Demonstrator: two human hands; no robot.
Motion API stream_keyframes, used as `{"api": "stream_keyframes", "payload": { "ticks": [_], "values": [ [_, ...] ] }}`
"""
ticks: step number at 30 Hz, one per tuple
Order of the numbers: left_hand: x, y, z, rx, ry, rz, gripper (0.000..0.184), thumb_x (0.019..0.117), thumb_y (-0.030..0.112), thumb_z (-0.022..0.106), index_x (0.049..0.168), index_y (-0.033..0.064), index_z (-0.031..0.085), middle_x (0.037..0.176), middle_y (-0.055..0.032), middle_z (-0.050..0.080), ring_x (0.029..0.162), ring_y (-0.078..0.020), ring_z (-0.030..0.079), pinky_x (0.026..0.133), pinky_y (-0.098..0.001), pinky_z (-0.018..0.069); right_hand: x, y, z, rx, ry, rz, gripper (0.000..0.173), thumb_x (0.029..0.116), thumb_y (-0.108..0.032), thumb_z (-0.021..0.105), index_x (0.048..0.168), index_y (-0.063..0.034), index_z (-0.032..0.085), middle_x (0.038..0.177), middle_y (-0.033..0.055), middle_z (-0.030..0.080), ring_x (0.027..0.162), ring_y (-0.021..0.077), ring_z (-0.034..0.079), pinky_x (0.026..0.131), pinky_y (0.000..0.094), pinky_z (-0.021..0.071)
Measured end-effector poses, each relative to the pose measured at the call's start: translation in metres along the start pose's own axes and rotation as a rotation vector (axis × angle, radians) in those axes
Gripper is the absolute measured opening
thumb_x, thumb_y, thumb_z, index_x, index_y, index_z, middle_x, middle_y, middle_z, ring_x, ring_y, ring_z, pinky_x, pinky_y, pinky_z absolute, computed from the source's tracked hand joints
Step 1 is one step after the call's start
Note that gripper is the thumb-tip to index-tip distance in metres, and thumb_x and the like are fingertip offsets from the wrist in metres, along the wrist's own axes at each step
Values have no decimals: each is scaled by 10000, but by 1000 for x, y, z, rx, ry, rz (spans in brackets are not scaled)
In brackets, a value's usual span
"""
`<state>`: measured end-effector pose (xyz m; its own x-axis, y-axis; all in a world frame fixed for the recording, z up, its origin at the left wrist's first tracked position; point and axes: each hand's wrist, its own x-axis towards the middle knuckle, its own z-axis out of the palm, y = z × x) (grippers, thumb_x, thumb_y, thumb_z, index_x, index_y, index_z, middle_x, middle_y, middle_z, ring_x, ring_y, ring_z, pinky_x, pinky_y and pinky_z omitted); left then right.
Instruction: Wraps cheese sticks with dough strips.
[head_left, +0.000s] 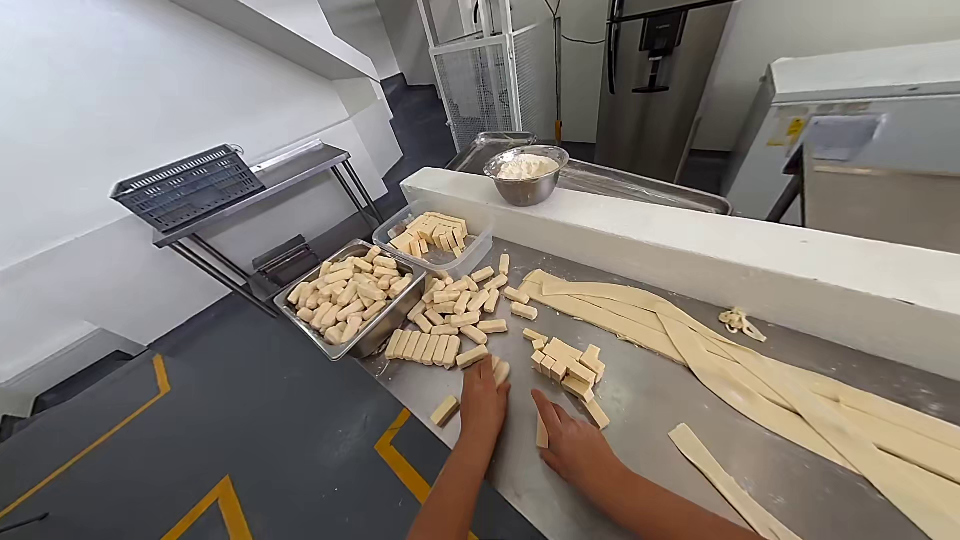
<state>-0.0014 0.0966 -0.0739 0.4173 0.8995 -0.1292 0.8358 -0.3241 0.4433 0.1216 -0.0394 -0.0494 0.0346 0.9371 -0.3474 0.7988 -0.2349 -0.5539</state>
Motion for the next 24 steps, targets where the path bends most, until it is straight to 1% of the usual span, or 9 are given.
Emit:
{"api": "stream_keyframes", "payload": {
  "ticks": [2, 4, 6, 9, 12, 16, 18, 21, 24],
  "values": [
    [9, 13, -9, 30, 17, -1, 648, 976, 271, 682, 1506, -17, 446, 1472, -272, 495, 1406, -417, 442, 1176, -498, 355, -25, 23, 9, 105, 92, 8, 733, 982, -181, 674, 1599, -47, 302, 1502, 218, 510, 1212, 393, 636, 993, 542, 517],
    [-8, 26, -8, -23, 137, 96, 510, 982, 280, 659, 1368, -47, 589, 1361, -288, 580, 1312, -444, 527, 1112, -541, 416, -54, 64, 12, 152, 404, 59, 442, 980, -164, 662, 1367, 33, 584, 1269, 248, 654, 1048, 393, 698, 893, 540, 570],
    [-38, 43, 0, -82, 46, 112, 529, 986, 360, 647, 1314, -54, 615, 1303, -291, 608, 1260, -439, 567, 1075, -541, 456, -81, 110, -7, 114, 561, 254, 394, 960, -190, 692, 1221, 98, 629, 1211, 326, 623, 1053, 466, 664, 888, 592, 553],
    [-66, 53, 29, -95, -175, 47, 542, 944, 314, 721, 1363, -5, 596, 1331, -261, 580, 1283, -412, 536, 1096, -476, 441, -100, 155, -31, 93, 397, 530, 567, 911, -304, 780, 1235, 119, 585, 1226, 355, 589, 1159, 513, 586, 983, 640, 459],
    [-75, 48, 46, -66, -92, 113, 373, 974, 150, 648, 1327, 29, 657, 1267, -221, 639, 1216, -384, 591, 1055, -449, 476, -91, 154, -43, 111, 192, 538, 332, 986, -231, 677, 1151, 58, 662, 1158, 272, 650, 1139, 436, 610, 988, 593, 452],
    [-91, 44, 42, -197, 118, 314, 442, 856, 205, 785, 1233, -12, 705, 1163, -248, 680, 1087, -454, 638, 915, -588, 518, -89, 135, -53, 256, 97, 350, 266, 1049, -155, 548, 1189, 66, 595, 1068, 261, 638, 1018, 394, 633, 922, 554, 487],
    [-102, 60, 34, -479, -128, 278, 259, 996, 132, 600, 1169, -17, 722, 1056, -149, 725, 980, -274, 705, 896, -440, 575, -97, 117, -64, 364, 27, 95, 236, 1043, -155, 563, 1161, 47, 586, 937, 182, 647, 849, 284, 641, 808, 467, 524],
    [-112, 84, 40, -1042, -973, -58, 494, 1131, 287, 244, 1170, -37, 615, 948, -93, 751, 856, -184, 743, 799, -356, 615, -109, 68, -78, 432, 50, -389, 165, 975, -107, 656, 1060, 35, 646, 881, 117, 690, 775, 158, 671, 747, 338, 565],
    [-111, 61, 126, -1520, -1675, 411, 623, 1070, 469, 353, 1317, -45, 606, 1234, -103, 718, 1138, -182, 690, 964, -315, 549, -107, 27, -78, 328, 148, -731, 97, 936, -66, 699, 990, 11, 679, 836, 110, 713, 740, 161, 695, 695, 311, 572]
  ]
}}
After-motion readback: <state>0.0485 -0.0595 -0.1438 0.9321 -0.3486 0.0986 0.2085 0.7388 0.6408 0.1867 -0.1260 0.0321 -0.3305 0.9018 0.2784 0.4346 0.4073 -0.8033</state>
